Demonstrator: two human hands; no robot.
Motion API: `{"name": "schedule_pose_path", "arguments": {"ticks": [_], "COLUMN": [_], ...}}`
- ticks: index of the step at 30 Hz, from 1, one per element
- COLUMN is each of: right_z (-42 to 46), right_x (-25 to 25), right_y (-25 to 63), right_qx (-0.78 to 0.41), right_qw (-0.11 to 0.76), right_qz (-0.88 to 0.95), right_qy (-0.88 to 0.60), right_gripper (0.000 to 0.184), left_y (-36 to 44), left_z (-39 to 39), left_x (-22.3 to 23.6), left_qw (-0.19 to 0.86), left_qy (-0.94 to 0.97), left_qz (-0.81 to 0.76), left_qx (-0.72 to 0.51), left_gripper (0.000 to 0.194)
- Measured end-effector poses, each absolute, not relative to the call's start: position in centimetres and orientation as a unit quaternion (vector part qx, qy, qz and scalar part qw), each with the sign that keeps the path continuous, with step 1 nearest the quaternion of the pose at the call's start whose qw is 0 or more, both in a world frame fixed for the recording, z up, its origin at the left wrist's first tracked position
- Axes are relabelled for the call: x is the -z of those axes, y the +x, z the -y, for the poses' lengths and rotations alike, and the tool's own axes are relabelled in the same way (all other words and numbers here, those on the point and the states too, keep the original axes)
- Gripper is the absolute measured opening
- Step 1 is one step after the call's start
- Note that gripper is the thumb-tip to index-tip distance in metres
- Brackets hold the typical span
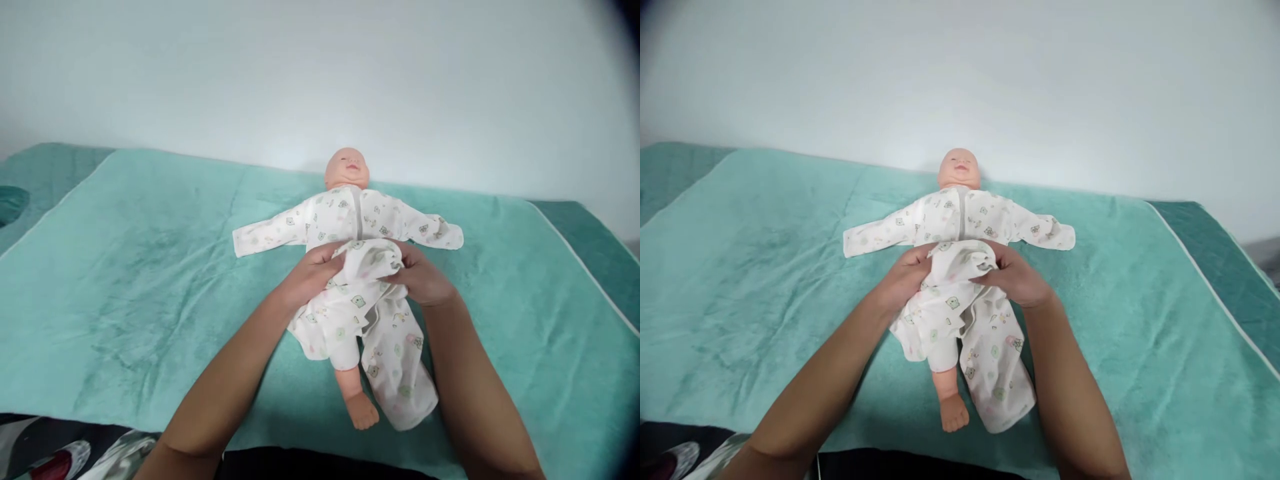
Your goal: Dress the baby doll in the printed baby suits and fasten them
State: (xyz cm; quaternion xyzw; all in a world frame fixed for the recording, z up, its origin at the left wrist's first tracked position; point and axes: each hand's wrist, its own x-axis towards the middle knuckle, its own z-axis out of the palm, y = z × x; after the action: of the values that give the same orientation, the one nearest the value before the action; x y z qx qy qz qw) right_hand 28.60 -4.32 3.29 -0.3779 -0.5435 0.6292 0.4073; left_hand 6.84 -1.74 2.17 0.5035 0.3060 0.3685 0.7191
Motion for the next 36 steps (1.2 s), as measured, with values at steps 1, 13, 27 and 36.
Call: {"name": "schedule_pose_path", "arguments": {"ticks": [1,13,27,36], "right_z": [4.2,4.3,4.2,4.5], "right_x": [-2.9,-4.5,-2.7,-4.0], "right_y": [28.7,28.6,28.4,28.2], "right_qx": [-0.633,-0.650,-0.646,-0.657], "right_qw": [0.435,0.262,0.404,0.302], "right_qz": [0.516,0.620,0.541,0.582], "right_qy": [-0.380,-0.353,-0.356,-0.371], "right_gripper": [0.036,0.039,0.036,0.040], "left_y": [6.7,7.6,7.2,7.4], "left_z": [1.8,2.0,2.3,2.3], "left_x": [-2.5,-1.7,-3.5,-2.2], "left_qw": [0.710,0.750,0.670,0.681], "left_qy": [0.538,0.440,0.610,0.522], "left_qz": [-0.297,-0.273,-0.284,-0.324], "left_qx": [-0.345,-0.411,-0.312,-0.398], "left_gripper": [0.034,0.033,0.037,0.034]}}
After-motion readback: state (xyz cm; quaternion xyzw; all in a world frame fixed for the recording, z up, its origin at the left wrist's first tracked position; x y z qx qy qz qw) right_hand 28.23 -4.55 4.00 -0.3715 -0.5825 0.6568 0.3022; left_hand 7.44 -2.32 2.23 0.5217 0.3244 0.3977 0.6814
